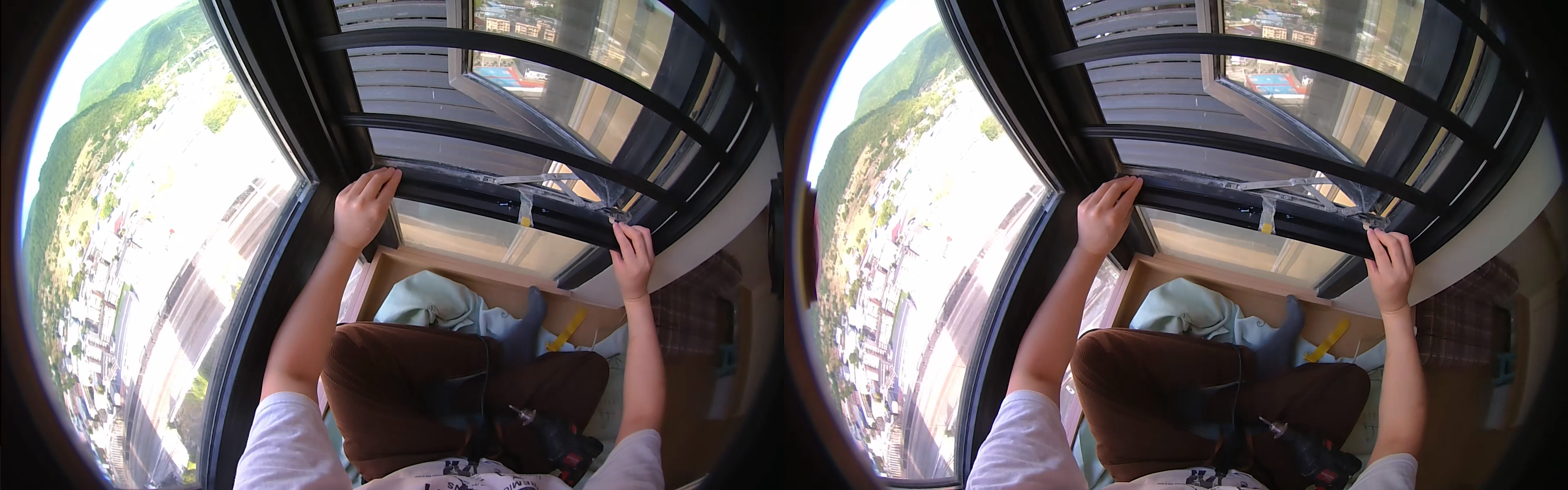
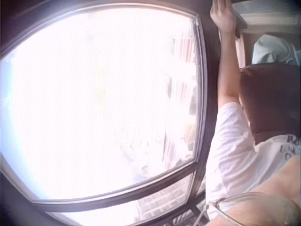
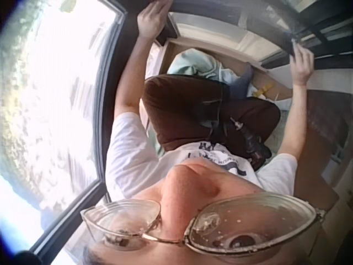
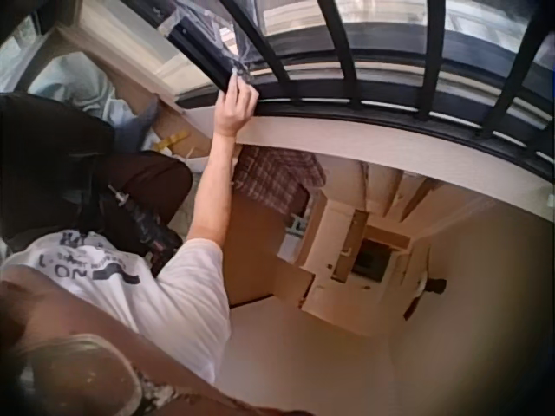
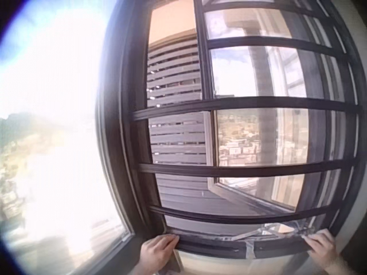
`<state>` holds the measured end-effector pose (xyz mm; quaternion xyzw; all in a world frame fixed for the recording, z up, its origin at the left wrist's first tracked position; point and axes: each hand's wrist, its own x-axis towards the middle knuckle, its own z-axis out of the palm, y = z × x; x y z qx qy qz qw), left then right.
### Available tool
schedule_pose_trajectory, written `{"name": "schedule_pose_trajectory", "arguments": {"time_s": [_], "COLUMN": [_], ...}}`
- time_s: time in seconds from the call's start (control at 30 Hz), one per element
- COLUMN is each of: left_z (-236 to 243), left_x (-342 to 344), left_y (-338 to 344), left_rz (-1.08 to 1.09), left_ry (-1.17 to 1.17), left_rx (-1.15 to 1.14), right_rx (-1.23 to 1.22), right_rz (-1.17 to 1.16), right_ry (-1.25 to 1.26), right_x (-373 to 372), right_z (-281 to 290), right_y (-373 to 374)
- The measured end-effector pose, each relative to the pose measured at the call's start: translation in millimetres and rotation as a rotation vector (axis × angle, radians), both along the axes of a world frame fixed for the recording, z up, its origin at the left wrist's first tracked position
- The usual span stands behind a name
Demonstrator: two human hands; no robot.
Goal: The person uses a power drill to drive a screw into a black metal window guard frame while sitting on a bed-like platform.
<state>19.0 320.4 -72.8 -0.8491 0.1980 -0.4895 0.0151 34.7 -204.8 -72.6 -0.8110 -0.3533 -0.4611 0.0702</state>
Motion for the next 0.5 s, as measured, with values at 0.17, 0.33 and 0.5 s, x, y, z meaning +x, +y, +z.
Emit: {"name": "schedule_pose_trajectory", "arguments": {"time_s": [0.17, 0.33, 0.5], "left_z": [-2.1, -4.7, -5.4], "left_x": [7.3, 3.4, -1.6], "left_y": [-0.2, 5.4, -4.8], "left_rz": [-0.042, -0.068, -0.034], "left_ry": [-0.004, 0.006, 0.021], "left_rx": [-0.036, -0.084, -0.107], "right_rx": [0.031, 0.038, 0.039], "right_rz": [-0.012, -0.031, -0.086], "right_ry": [0.019, 0.045, 0.120], "right_x": [-2.0, -2.6, -12.9], "right_z": [1.7, -4.0, 6.3], "right_y": [-2.1, 5.5, 3.6]}}
